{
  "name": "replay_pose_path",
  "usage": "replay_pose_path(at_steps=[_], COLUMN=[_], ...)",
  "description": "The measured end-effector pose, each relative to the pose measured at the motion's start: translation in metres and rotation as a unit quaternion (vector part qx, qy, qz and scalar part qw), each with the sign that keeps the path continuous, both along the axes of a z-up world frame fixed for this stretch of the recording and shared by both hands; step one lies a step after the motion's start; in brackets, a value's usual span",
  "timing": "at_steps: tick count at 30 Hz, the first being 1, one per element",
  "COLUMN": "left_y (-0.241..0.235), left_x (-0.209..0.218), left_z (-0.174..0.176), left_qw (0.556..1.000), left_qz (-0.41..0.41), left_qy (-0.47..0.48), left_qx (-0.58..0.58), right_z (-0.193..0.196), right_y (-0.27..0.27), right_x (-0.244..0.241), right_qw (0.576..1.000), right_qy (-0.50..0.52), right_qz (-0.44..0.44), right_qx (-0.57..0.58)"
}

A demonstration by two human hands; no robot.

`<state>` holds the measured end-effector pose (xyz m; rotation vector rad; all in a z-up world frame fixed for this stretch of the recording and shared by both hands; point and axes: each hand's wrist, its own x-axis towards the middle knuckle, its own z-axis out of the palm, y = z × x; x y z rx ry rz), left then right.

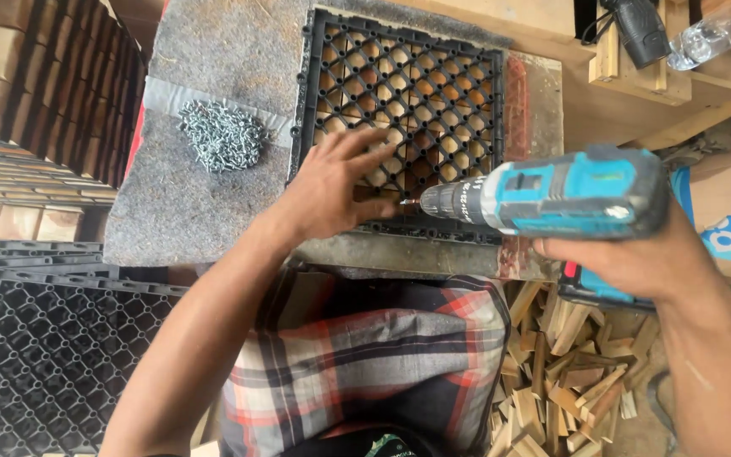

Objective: Assembling a decorative wooden tile by arranging wood slats in a pattern and fastening a plastic backing with a power drill.

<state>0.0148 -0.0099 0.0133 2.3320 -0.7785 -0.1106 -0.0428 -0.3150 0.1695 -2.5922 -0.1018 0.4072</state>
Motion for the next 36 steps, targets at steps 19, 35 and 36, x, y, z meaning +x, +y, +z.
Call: replay_pose_path(at_steps=[19,35,36], left_y=[-0.009,-0.008,-0.010], left_x=[0.013,0.017,0.017], left_z=[0.001,-0.011,-0.008], left_qw=[0.968,0.972,0.969], left_qz=[-0.076,-0.074,-0.077], left_qy=[0.128,0.089,0.102], left_qx=[0.200,0.207,0.212], right_z=[0.011,0.003,0.013], right_y=[0.061,0.070,0.084], right_x=[0.067,0.093,0.090], right_qw=[0.961,0.953,0.933], right_qy=[0.201,0.144,0.170], right_qz=[0.052,0.158,0.103], right_qx=[-0.185,-0.213,-0.299])
